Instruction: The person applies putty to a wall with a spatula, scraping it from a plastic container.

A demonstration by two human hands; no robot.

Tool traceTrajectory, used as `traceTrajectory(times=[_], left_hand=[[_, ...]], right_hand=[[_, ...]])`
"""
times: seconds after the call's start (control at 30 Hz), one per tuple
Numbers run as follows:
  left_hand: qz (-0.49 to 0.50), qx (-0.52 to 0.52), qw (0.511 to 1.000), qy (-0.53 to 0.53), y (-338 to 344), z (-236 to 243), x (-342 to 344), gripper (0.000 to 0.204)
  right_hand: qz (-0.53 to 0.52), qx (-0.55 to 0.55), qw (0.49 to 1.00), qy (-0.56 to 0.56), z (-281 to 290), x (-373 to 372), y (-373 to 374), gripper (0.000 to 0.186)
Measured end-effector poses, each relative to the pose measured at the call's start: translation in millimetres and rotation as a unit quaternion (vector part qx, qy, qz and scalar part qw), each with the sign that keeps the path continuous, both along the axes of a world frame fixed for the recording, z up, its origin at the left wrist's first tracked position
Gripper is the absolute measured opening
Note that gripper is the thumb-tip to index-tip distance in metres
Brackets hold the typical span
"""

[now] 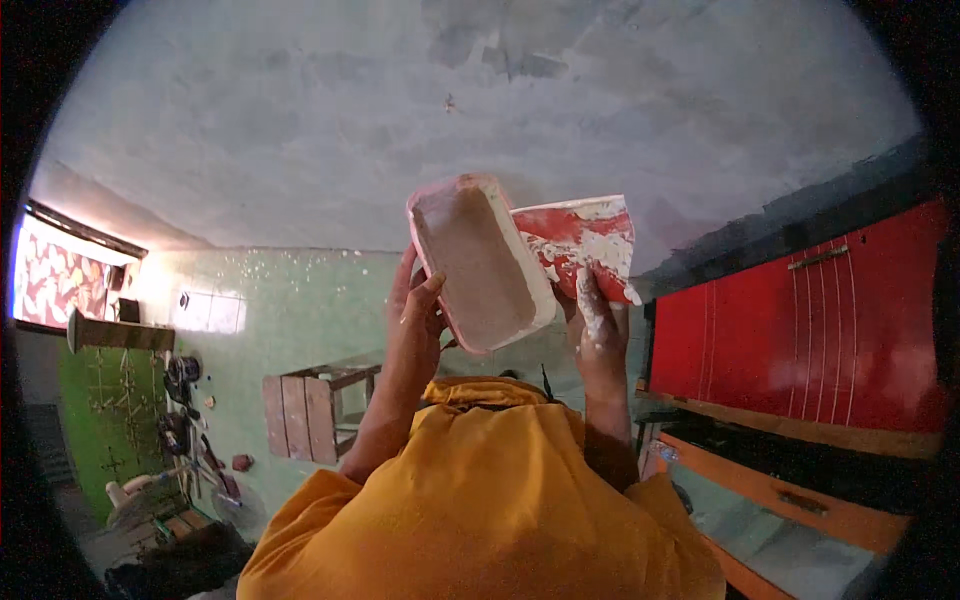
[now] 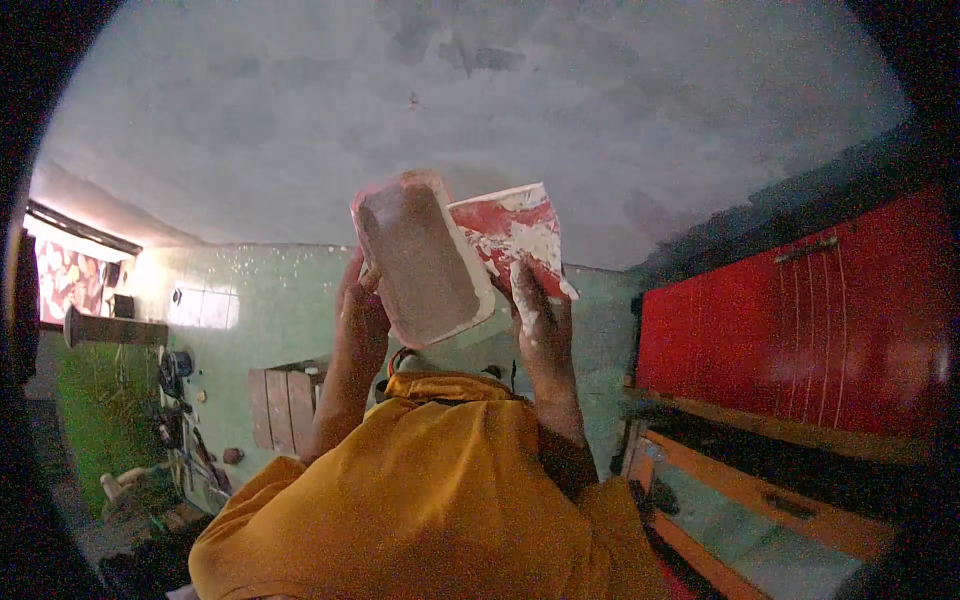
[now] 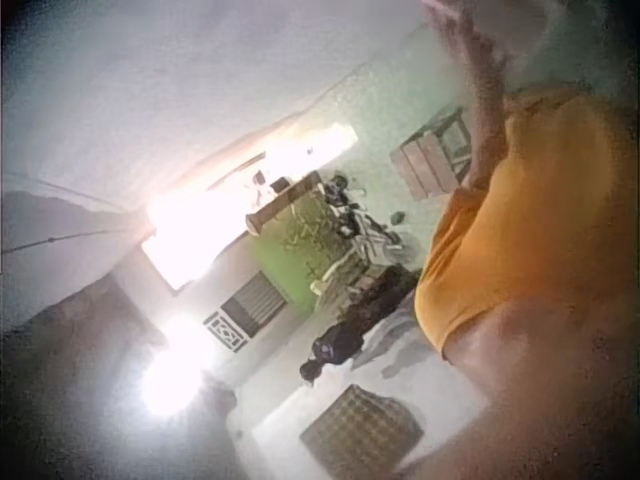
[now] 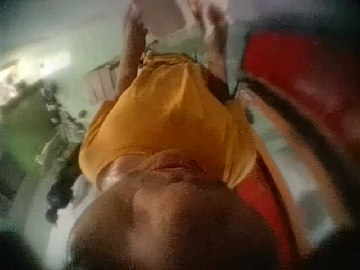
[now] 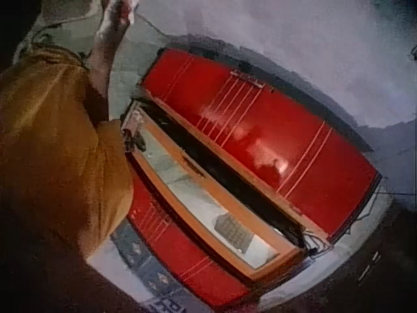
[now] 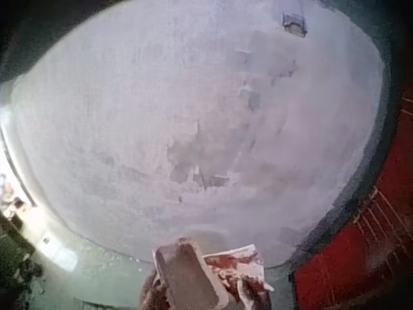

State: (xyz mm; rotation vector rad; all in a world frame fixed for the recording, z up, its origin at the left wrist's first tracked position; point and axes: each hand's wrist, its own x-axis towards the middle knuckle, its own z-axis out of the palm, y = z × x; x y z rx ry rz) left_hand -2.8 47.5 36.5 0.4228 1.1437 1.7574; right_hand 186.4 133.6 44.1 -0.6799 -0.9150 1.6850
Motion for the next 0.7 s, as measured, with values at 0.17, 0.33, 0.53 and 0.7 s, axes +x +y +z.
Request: traceTrajectory(times=[0.17,0.33,0.53,0.7], left_hand=[[-0.008,-0.017,0.999,-0.026,0.0,4.6,41.2,0.072],[-0.026,-0.008,0.999,-0.043,1.4,2.5,74.8,0.073],[-0.073,-0.052,0.995,-0.044,5.0,1.3,91.6,0.071],[-0.108,-0.052,0.991,-0.062,9.5,-7.7,99.3,0.068]], right_hand=[[-0.027,0.115,0.976,-0.185,-17.2,63.9,12.4,0.025],[-0.052,0.232,0.918,-0.318,-27.5,96.3,10.6,0.031],[0.011,0.215,0.937,-0.274,-57.0,102.9,7.8,0.044],[-0.001,0.180,0.918,-0.353,-90.8,102.2,15.0,0.046]])
